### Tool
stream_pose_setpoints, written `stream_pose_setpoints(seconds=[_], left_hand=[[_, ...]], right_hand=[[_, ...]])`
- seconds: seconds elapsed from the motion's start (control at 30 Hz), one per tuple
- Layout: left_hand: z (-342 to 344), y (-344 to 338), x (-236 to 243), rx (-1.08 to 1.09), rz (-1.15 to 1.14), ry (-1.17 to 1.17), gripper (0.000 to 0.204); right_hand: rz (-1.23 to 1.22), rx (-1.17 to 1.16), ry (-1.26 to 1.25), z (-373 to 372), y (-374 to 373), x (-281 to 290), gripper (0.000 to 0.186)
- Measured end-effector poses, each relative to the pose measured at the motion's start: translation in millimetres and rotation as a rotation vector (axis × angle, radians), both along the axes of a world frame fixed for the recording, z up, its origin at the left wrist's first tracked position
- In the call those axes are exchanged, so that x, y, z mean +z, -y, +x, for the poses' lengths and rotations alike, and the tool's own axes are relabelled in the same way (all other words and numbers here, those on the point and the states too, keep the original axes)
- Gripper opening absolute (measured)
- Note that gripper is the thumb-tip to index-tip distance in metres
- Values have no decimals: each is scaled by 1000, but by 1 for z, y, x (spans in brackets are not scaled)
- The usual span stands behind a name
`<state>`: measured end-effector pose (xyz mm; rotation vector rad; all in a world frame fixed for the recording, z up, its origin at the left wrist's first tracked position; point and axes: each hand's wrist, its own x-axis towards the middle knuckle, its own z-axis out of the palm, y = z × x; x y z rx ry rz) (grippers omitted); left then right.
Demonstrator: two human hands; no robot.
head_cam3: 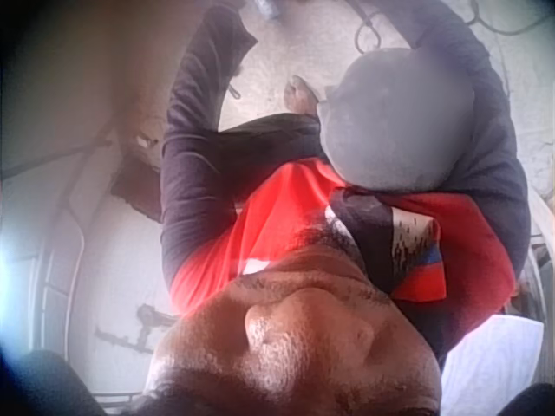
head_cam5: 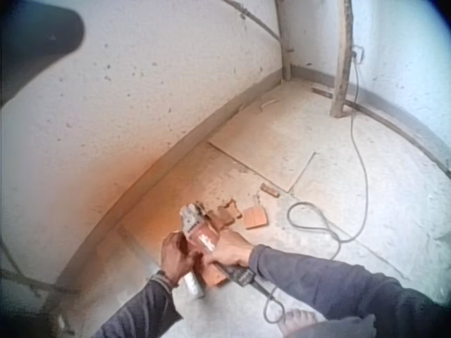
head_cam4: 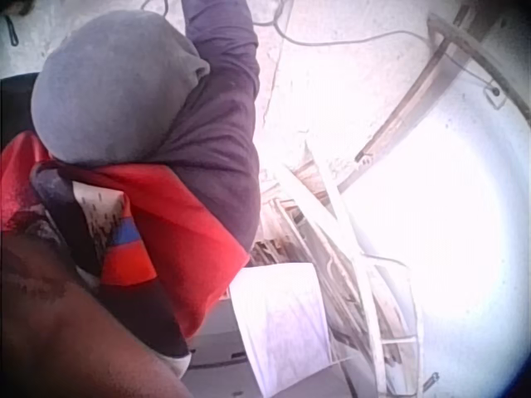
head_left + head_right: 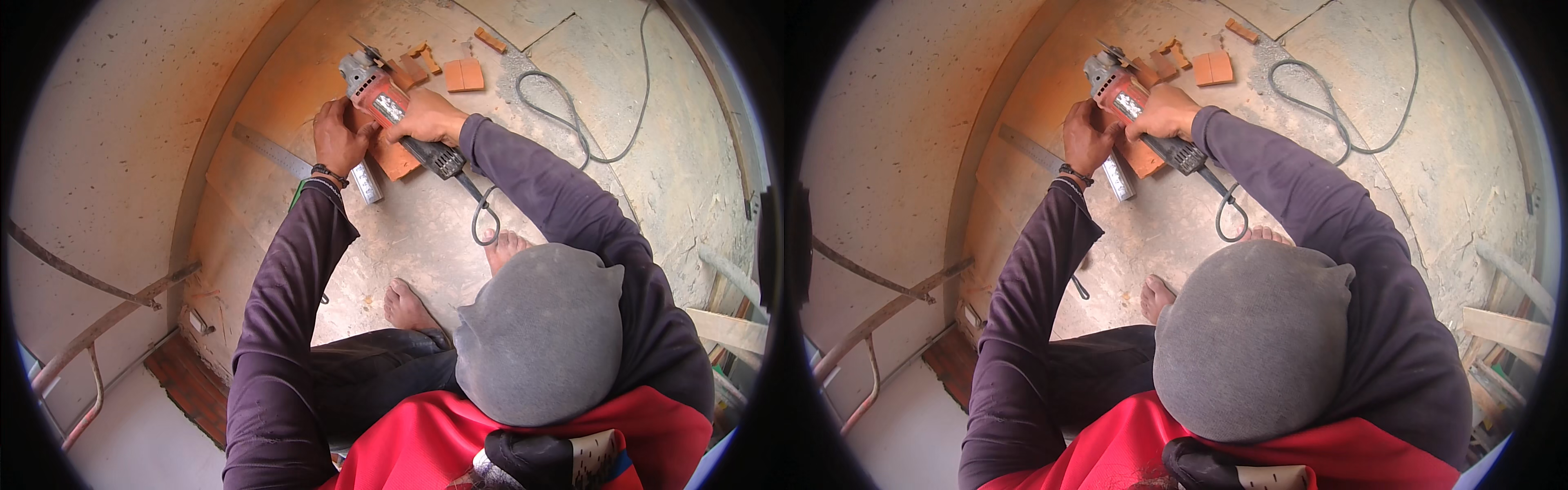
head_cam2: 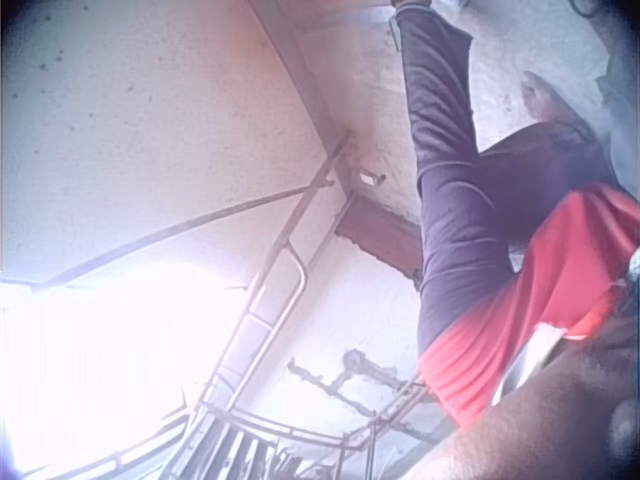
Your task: The person cuts a brick with a power tool, applies mortar to the brick using a trowel, and places the brick onto a wall.
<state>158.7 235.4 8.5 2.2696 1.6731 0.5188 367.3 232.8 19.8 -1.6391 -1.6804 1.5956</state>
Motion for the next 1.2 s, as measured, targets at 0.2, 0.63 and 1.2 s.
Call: stream_pose_setpoints(seconds=[0.2, 0.63, 1.2], left_hand=[[1, -1, 0, -4, -17, -16, 60], [-1, -2, -3, 7, -25, -10, 60], [0, -3, 1, 11, -53, -29, 61]], right_hand=[[34, -39, 10, -3, -2, -3, 49], [5, -40, -13, -4, -1, -3, 50], [-16, -27, -47, 2, 11, 0, 42]])
